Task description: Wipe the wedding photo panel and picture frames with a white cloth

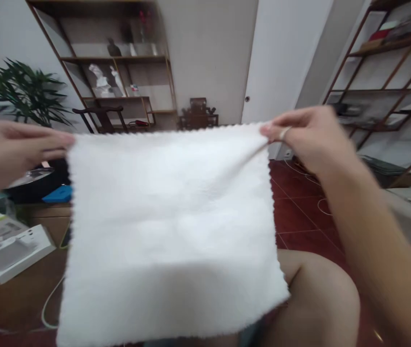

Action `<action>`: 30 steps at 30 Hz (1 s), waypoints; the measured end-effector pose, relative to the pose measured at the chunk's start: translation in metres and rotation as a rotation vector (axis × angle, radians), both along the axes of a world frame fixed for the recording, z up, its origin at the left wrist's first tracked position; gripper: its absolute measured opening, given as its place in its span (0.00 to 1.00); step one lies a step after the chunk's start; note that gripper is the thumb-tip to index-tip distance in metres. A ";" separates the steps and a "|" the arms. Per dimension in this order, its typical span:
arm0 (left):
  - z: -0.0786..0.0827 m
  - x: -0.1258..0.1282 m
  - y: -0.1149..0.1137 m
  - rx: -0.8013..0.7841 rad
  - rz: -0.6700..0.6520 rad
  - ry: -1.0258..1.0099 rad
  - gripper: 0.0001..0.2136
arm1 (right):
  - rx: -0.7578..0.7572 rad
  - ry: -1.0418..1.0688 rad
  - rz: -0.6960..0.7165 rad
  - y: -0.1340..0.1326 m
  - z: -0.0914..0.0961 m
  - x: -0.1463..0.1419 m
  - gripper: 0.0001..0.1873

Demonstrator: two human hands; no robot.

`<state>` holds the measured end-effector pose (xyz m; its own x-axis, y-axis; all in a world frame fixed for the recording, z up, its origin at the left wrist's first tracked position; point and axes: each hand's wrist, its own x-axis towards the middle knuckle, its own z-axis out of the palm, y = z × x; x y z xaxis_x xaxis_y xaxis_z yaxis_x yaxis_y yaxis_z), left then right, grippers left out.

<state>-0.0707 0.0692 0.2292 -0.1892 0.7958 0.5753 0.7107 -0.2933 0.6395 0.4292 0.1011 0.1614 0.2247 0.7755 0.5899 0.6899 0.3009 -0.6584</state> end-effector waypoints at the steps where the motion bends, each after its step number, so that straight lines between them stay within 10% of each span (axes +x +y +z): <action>1: -0.007 0.009 0.005 -0.079 0.014 0.051 0.18 | -0.066 0.076 0.018 -0.004 0.012 -0.020 0.16; 5: -0.042 0.023 0.031 -0.143 -0.056 0.264 0.15 | -0.220 0.191 0.152 0.008 0.002 -0.074 0.08; 10: -0.076 0.012 0.044 -0.131 -0.194 0.319 0.09 | -0.273 0.262 0.334 0.034 -0.046 -0.067 0.11; 21: -0.063 0.003 0.038 -0.232 -0.152 0.069 0.16 | -0.344 0.160 0.531 0.031 -0.016 -0.051 0.13; 30: -0.080 0.004 0.036 -0.057 -0.138 0.272 0.11 | -0.271 0.203 0.496 0.032 -0.024 -0.063 0.12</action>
